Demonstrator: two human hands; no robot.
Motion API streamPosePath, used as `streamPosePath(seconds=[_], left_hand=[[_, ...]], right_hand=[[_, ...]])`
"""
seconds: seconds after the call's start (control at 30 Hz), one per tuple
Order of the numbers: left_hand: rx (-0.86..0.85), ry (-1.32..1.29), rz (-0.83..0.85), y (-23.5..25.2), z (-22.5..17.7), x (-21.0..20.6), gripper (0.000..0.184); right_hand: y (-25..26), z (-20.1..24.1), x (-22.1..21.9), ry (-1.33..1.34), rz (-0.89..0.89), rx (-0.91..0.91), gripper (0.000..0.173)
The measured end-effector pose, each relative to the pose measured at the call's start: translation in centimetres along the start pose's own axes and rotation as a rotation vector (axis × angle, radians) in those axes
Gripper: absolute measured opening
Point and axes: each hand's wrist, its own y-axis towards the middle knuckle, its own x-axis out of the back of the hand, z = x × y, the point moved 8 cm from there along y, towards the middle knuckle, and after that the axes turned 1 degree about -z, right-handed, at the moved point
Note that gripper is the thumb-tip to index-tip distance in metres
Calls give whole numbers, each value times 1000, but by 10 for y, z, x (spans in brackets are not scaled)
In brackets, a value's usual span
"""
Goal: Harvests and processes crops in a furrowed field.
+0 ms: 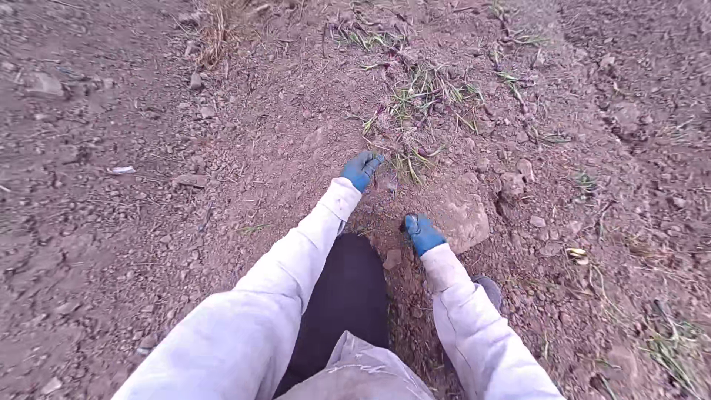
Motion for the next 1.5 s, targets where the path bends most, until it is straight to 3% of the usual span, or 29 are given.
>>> streamPosePath(seconds=[0.07,0.13,0.2,0.27,0.33,0.37,0.4,0.57,0.73,0.87,1.03,1.17,1.23,1.27,1.3,1.33,1.37,1.43,1.5], left_hand=[[-31,-37,32,-9,-13,2,34],[-73,-92,83,-20,-29,-9,35],[-77,-148,145,-34,-44,-23,36],[-52,-230,146,-46,-55,-28,36],[-14,-339,61,-57,-59,-16,35],[3,-403,8,-60,-56,-6,34],[14,-474,-47,-63,-50,5,33],[-2,-809,-290,-75,-19,51,29],[-224,-893,-261,-78,-39,35,22],[-125,-865,-333,-76,-49,34,20],[0,-964,-742,-75,-16,103,20],[56,-638,-619,-89,-18,101,23],[98,-482,-531,-91,-16,80,25],[113,-398,-488,-88,-20,74,25],[146,-319,-438,-86,-24,66,27],[180,-246,-389,-85,-25,55,26],[217,-167,-339,-85,-25,41,26],[289,-16,-263,-83,-26,12,28],[356,101,-191,-77,-18,-21,31]], right_hand=[[6,16,25,60,-135,85,73],[13,41,50,141,-240,209,113],[17,72,62,112,-244,347,131],[26,99,60,92,-193,479,111],[29,119,57,104,-139,504,60],[30,126,58,45,-103,466,46],[32,132,58,-51,-54,430,43],[9,165,74,-373,73,407,45],[-37,197,79,-737,131,486,45],[-52,194,97,-892,168,469,55],[-62,184,166,-877,-66,430,58],[-31,162,277,-541,-512,468,53],[-11,133,302,-519,-663,416,88],[-5,123,297,-522,-668,420,99],[1,108,275,-527,-605,446,96],[8,87,236,-522,-472,459,82],[14,61,185,-482,-259,426,68],[13,14,75,-218,234,324,60],[3,-11,-4,260,490,293,53]])
